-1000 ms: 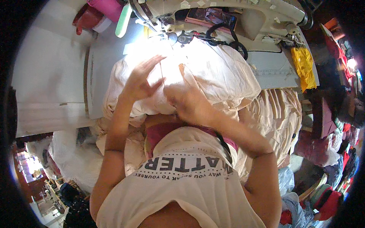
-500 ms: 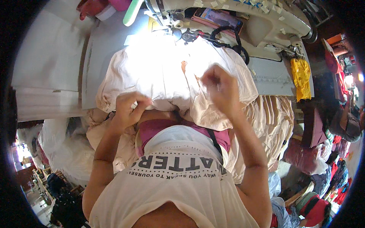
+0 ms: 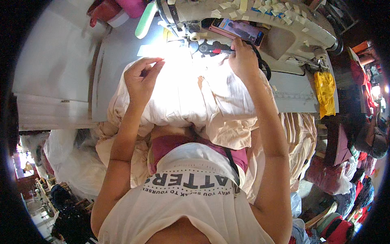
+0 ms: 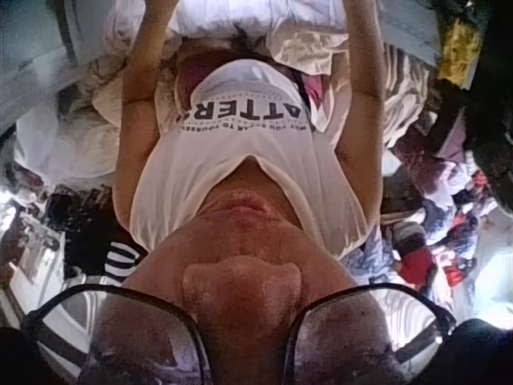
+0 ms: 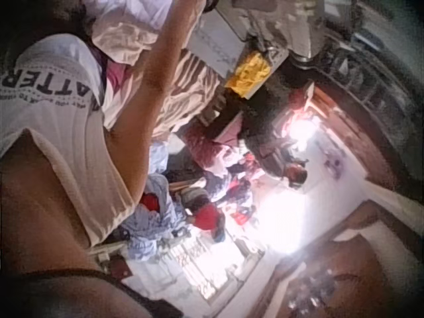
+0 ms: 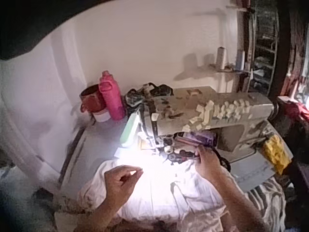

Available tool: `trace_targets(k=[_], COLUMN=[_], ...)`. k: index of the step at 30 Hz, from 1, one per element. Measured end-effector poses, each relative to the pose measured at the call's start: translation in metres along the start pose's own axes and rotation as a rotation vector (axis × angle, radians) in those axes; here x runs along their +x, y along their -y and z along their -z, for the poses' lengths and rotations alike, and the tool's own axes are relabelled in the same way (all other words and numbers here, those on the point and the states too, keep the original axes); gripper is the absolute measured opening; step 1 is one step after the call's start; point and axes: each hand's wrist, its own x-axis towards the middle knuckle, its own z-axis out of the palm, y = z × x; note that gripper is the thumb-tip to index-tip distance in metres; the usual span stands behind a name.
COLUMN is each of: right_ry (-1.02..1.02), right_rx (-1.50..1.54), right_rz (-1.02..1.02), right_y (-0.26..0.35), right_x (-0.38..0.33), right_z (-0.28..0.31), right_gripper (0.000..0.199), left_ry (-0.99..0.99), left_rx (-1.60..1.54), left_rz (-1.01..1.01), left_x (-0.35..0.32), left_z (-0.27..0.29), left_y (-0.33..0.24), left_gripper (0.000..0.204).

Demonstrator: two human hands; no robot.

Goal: The person sews a button onto a light-colored shirt using a sewing machine.

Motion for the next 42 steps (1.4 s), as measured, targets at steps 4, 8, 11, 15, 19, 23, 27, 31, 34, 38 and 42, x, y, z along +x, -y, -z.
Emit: trace_targets(k=[4,8,11,15,19,23,27,31,34,38,42], right_ry=[-0.097,-0.079,-0.136,0.062,0.132,0.209,0.488,0.262,0.36,0.201,0.248], right_rx=[-0.069,-0.188,-0.212,-0.12,-0.053,0.389,1.109,0.983,0.648,0.781,0.829], right_rz=[0.1,0.296,0.439,0.426,0.248,0.241,0.133,0.194,0.089,0.144,0.07], right_y=[0.005,0.01,0.022,0.029,0.026,0.021,0.021,0.032,0.053,0.052,0.055], right_x=[0.002,0.006,0.012,0.021,0.025,0.022,0.016,0.014,0.017,0.013,0.012], right_z=[0.001,0.005,0.003,-0.01,-0.022,-0.01,-0.002,-0.006,0.003,-0.017,-0.011], right_gripper=[0.032,0.025,0.026,0.023,0.014,0.01,0.021,0.029,0.025,0.012,0.012], left_ry=[0.056,0.11,0.161,0.269,0.275,0.226,0.246,0.245,0.243,0.214,0.258], left_rx=[0.248,0.354,0.336,0.145,0.014,0.113,0.102,0.089,0.146,0.223,0.32], left_rz=[-0.117,-0.17,-0.277,-0.064,0.039,-0.149,-0.155,-0.18,-0.311,-0.458,-0.482], left_x=[0.007,0.01,0.02,0.019,0.019,0.027,0.027,0.027,0.029,0.03,0.027], left_z=[-0.013,-0.028,-0.044,-0.067,-0.068,-0.065,-0.065,-0.066,-0.064,-0.068,-0.068], left_y=[0.016,0.03,0.046,0.084,0.084,0.073,0.078,0.076,0.071,0.068,0.068], left_gripper=[0.009,0.008,0.008,0.011,0.011,0.008,0.01,0.01,0.01,0.008,0.007])
